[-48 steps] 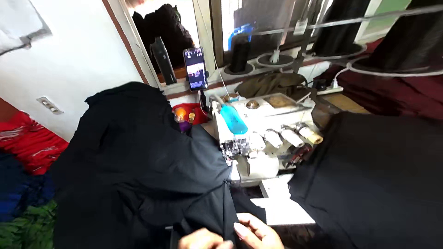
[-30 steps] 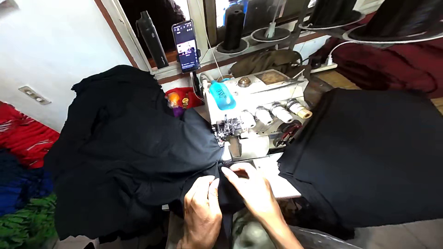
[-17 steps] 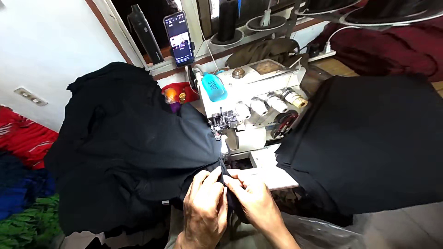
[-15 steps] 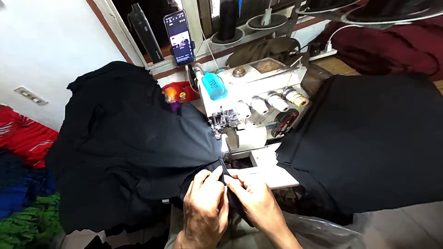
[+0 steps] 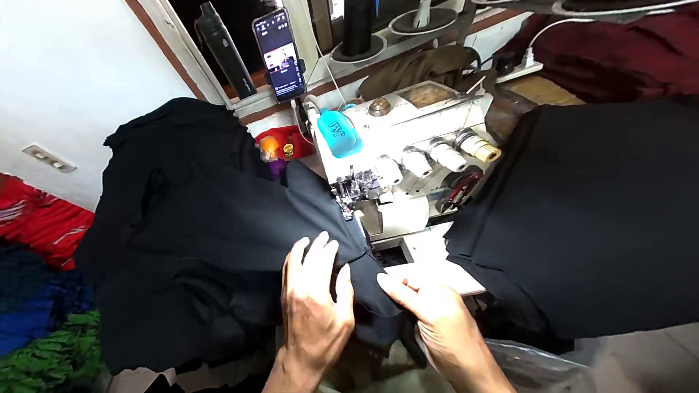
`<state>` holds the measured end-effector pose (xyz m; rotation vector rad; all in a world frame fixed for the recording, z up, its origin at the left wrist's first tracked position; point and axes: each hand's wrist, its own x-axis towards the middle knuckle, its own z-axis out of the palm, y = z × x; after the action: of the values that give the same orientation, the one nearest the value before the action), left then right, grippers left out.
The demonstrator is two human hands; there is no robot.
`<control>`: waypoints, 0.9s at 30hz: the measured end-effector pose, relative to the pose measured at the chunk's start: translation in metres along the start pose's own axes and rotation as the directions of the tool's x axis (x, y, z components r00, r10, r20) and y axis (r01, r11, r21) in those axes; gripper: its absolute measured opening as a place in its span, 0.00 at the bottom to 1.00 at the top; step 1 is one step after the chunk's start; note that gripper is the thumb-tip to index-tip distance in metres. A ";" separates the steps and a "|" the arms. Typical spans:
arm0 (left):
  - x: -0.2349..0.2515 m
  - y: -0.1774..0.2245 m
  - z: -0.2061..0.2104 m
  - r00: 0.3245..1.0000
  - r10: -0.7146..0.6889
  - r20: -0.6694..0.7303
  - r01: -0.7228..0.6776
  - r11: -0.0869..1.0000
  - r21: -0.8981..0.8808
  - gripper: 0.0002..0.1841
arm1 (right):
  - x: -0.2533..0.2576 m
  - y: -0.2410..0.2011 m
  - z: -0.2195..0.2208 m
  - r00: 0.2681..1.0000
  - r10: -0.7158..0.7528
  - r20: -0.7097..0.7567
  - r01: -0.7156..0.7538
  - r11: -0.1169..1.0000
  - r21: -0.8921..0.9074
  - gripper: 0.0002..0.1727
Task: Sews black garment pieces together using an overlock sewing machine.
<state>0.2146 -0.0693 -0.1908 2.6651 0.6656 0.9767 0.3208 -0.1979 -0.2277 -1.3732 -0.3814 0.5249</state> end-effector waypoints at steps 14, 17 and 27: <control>0.109 -0.063 0.025 0.967 0.140 0.214 -0.119 0.987 -0.108 0.13 | 0.035 0.000 0.037 0.997 -0.008 -0.073 0.016 0.994 0.104 0.07; 0.107 -0.076 0.027 0.985 0.140 0.099 -0.128 0.985 -0.117 0.14 | 0.035 0.000 0.043 0.993 0.008 -0.115 0.012 0.984 0.176 0.07; 0.024 -0.077 -0.048 0.927 -0.340 0.160 0.375 0.868 -0.327 0.08 | 0.022 0.007 0.040 0.984 0.171 0.041 -0.175 0.931 0.319 0.08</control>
<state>0.1740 0.0123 -0.1689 2.1578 0.8368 0.7716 0.3162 -0.1517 -0.2286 -1.0918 -0.1735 0.7095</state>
